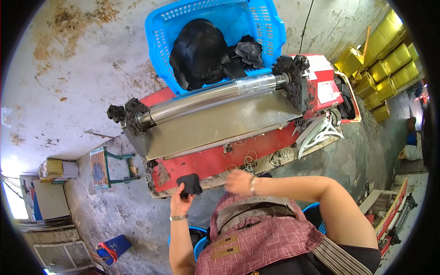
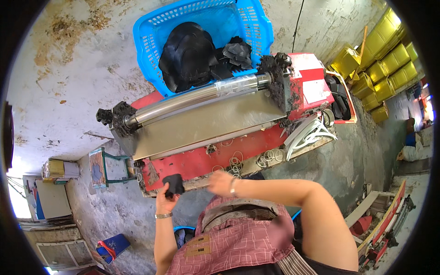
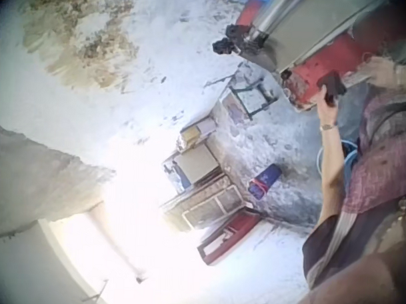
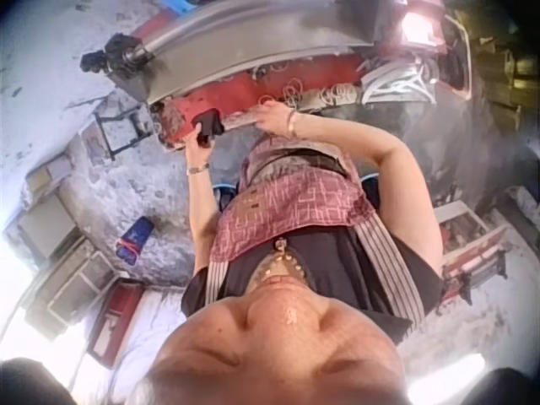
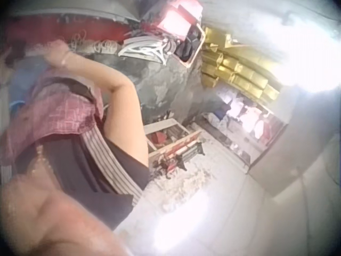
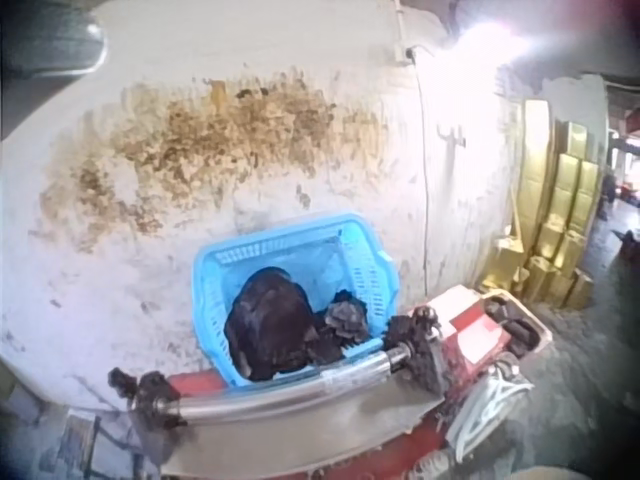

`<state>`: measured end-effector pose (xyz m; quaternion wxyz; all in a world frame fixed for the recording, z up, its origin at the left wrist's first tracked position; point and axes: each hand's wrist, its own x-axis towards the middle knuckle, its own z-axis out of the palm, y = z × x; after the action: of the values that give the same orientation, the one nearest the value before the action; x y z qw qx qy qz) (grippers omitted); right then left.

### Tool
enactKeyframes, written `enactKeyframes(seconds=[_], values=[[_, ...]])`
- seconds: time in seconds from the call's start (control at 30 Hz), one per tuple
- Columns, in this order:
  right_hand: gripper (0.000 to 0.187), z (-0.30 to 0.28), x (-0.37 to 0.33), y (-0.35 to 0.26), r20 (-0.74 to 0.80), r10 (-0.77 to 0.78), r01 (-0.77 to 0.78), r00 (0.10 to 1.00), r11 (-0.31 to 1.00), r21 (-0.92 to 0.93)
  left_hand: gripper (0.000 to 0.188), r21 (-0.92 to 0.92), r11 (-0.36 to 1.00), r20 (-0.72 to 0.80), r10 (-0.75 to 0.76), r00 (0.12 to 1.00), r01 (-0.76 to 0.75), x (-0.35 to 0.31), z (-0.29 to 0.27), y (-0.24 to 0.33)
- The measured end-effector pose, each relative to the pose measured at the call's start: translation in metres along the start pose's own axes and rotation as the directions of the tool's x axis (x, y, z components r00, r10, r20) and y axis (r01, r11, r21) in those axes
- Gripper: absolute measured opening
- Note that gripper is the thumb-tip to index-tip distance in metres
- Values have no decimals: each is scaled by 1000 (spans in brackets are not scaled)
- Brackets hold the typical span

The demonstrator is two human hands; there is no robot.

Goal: Apply adhesive or process shoe component parts using a roller machine.

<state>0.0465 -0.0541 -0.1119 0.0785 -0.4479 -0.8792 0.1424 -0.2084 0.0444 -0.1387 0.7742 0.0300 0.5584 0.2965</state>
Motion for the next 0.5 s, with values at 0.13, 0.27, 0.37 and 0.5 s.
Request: enactKeyframes(seconds=[0.13,0.27,0.37,0.5], values=[[16,11,-69,48,-76,590,-588,804,769,-251,23,260,964,275,-12,961,-63,-19,21,-9],[29,-88,-22,16,-303,454,-464,838,885,44,23,92,996,272,-43,961,19,1,52,-52],[35,-153,54,59,-758,204,-403,620,911,-84,26,430,873,304,100,947,-230,49,60,-89],[36,-143,102,152,-808,330,-589,489,808,-27,45,881,-201,448,646,618,-428,17,83,-98]])
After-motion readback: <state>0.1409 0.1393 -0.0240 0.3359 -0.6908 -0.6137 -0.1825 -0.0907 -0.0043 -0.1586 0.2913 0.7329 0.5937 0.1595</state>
